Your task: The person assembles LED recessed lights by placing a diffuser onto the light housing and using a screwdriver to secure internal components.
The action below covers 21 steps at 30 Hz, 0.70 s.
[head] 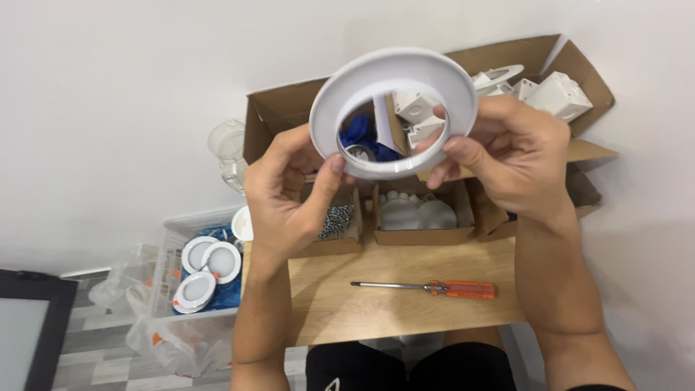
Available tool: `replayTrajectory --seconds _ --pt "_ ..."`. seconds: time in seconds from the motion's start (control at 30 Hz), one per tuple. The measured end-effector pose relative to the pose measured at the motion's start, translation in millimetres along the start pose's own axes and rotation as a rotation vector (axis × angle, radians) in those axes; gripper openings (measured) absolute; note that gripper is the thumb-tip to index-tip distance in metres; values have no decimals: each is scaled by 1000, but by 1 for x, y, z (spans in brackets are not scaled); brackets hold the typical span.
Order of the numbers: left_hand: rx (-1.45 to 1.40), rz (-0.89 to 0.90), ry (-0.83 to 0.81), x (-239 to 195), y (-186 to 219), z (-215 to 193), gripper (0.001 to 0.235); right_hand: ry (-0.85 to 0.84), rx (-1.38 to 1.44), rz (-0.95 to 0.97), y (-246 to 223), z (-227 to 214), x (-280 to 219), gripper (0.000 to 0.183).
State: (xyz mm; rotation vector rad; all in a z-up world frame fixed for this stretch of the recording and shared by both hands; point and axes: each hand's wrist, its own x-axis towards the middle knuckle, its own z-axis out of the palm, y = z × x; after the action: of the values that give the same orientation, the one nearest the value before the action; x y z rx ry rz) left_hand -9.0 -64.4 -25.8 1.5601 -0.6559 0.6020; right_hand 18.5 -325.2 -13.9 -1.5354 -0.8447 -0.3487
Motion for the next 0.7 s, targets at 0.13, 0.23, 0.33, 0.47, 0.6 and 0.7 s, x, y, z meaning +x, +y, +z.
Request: replayTrajectory --seconds 0.13,0.23,0.33,0.47,0.6,0.7 --pt "186 115 -30 7 6 -4 9 34 -183 -219 20 -23 -1 19" --pt "192 137 -8 9 11 -3 20 127 -219 -205 18 -35 -3 9" --pt "208 169 0 9 15 -4 12 200 -435 -293 22 -52 -1 26" --pt "230 191 1 8 16 -4 6 173 -754 -361 35 -74 5 22" --pt "253 205 -7 7 15 -5 5 130 -924 -239 61 -90 11 23" --pt "265 205 -6 6 18 -6 5 134 -952 -166 93 -106 12 23"
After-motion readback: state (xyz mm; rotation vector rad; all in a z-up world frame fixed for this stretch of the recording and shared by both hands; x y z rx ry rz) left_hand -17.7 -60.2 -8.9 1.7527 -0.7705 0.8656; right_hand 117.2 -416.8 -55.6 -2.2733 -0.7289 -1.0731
